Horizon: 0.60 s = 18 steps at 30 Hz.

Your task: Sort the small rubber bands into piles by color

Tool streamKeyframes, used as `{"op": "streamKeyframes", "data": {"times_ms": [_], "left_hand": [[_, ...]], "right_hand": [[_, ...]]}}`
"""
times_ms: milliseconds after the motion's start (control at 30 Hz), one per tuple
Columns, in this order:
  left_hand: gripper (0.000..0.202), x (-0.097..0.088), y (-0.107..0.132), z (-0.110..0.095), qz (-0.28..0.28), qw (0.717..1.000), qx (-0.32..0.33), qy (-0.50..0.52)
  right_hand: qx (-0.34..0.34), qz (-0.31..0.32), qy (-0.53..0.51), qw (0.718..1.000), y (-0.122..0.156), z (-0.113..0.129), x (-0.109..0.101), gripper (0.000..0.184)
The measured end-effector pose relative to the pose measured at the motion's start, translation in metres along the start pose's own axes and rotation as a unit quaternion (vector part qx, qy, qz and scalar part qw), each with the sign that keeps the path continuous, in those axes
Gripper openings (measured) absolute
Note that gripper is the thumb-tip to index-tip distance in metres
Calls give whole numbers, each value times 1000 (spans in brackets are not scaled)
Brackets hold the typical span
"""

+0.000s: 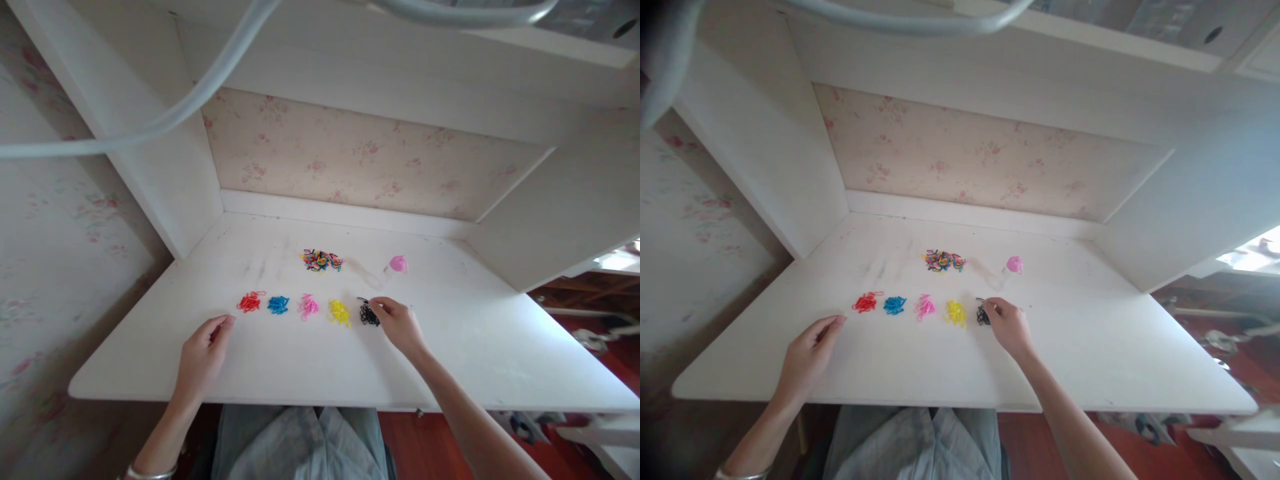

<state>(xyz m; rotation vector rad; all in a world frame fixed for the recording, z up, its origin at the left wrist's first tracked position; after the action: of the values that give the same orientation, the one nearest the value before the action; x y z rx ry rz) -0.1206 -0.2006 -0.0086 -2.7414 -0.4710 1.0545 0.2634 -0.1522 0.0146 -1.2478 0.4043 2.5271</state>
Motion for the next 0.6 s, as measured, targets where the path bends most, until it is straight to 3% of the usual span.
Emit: {"op": "streamKeyframes", "data": {"times_ms": [100, 233, 367, 600], "left_hand": [[37, -1, 0, 2, 1, 1000, 5, 7], [37, -2, 0, 4, -1, 1000, -3, 11], [35, -3, -1, 7, -6, 1000, 8, 29], [34, -2, -5, 7, 1, 999, -5, 39]], "right_hand": [[-23, 27, 39, 999, -26, 44, 18, 31], [10, 29, 94, 995, -74, 82, 36, 30], [44, 23, 140, 989, -101, 95, 41, 32], [76, 29, 222, 972, -109, 93, 47, 31]]}}
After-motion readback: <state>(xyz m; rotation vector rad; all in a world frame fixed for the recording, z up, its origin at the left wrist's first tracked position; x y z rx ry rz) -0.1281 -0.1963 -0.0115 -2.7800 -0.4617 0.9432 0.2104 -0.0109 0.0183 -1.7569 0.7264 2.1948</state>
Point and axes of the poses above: each hand's wrist, its own y-axis away from the middle knuckle, its own x-axis out of the palm, z = x × y, the point moved 1 cm from there along -y, towards the middle knuckle, and after that the axes turned 13 degrees about x, right-handed, at the moved point
